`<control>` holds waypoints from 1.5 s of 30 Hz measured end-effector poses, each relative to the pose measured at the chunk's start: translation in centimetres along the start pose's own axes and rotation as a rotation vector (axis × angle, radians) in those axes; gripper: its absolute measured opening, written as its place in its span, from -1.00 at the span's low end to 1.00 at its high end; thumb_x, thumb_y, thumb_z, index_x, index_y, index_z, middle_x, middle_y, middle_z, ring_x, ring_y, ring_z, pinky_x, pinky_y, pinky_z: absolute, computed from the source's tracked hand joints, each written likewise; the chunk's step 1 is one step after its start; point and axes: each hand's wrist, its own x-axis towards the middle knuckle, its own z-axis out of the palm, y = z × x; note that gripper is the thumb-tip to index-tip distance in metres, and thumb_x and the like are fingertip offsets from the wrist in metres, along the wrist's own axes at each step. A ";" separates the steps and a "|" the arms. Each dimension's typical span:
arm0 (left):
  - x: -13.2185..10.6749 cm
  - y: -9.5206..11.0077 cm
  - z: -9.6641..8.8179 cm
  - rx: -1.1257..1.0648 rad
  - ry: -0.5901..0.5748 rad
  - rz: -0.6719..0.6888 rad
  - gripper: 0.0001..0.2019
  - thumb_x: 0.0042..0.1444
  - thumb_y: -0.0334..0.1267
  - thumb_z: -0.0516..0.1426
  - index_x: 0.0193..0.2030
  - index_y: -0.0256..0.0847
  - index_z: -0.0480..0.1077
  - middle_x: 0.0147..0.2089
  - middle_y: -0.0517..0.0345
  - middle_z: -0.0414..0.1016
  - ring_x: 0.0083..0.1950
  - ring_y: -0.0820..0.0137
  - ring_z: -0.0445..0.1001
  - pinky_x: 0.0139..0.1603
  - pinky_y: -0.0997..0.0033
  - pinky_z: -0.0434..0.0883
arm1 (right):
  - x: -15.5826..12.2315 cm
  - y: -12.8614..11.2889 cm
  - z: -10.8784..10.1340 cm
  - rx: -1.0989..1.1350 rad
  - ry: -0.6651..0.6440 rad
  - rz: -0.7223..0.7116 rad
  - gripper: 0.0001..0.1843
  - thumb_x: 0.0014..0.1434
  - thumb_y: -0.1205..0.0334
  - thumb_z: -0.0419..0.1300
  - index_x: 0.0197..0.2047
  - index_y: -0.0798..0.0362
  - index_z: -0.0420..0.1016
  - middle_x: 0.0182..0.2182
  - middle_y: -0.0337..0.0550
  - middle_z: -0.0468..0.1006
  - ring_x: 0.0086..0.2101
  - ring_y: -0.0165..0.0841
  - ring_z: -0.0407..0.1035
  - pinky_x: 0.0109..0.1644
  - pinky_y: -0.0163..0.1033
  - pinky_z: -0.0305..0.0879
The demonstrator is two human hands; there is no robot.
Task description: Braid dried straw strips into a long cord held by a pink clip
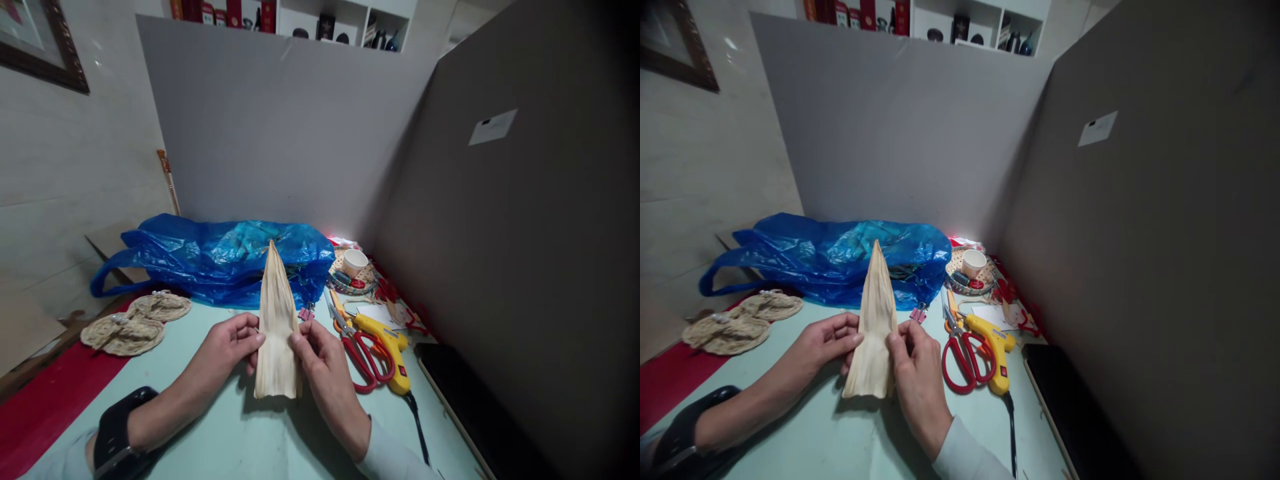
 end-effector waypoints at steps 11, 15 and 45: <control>-0.8 -0.4 -1.1 0.430 0.236 0.271 -0.78 0.22 -0.11 0.11 -0.03 -0.09 0.32 -0.37 0.22 0.46 -0.46 0.35 0.44 -0.43 0.37 0.41 | 0.6 0.6 0.0 0.079 0.025 -0.025 -0.82 0.24 0.14 0.14 -0.36 0.04 0.33 -0.41 -0.27 0.36 -0.36 -0.37 0.22 -0.24 -0.29 0.15; -1.4 -0.8 -1.1 1.016 -0.007 0.924 -0.45 0.26 -0.40 -0.02 0.35 0.11 0.23 0.24 0.05 0.48 0.29 0.08 0.39 0.38 -0.05 0.16 | 0.6 0.5 0.4 0.119 -0.103 0.006 -0.85 0.14 0.22 0.17 -0.44 0.06 0.35 -0.54 -0.33 0.28 -0.47 -0.42 0.14 -0.39 -0.33 0.06; -2.5 2.6 2.4 -0.200 -0.373 -0.298 -0.72 0.06 -0.09 0.27 -0.24 -0.29 0.50 -0.38 0.04 0.53 -0.49 0.47 0.37 -0.47 0.53 0.31 | 0.7 -2.5 -1.2 0.453 -0.381 0.000 -0.65 0.23 0.01 0.25 -0.43 0.09 0.42 -0.59 -0.28 0.36 -0.56 -0.47 0.20 -0.40 -0.29 0.06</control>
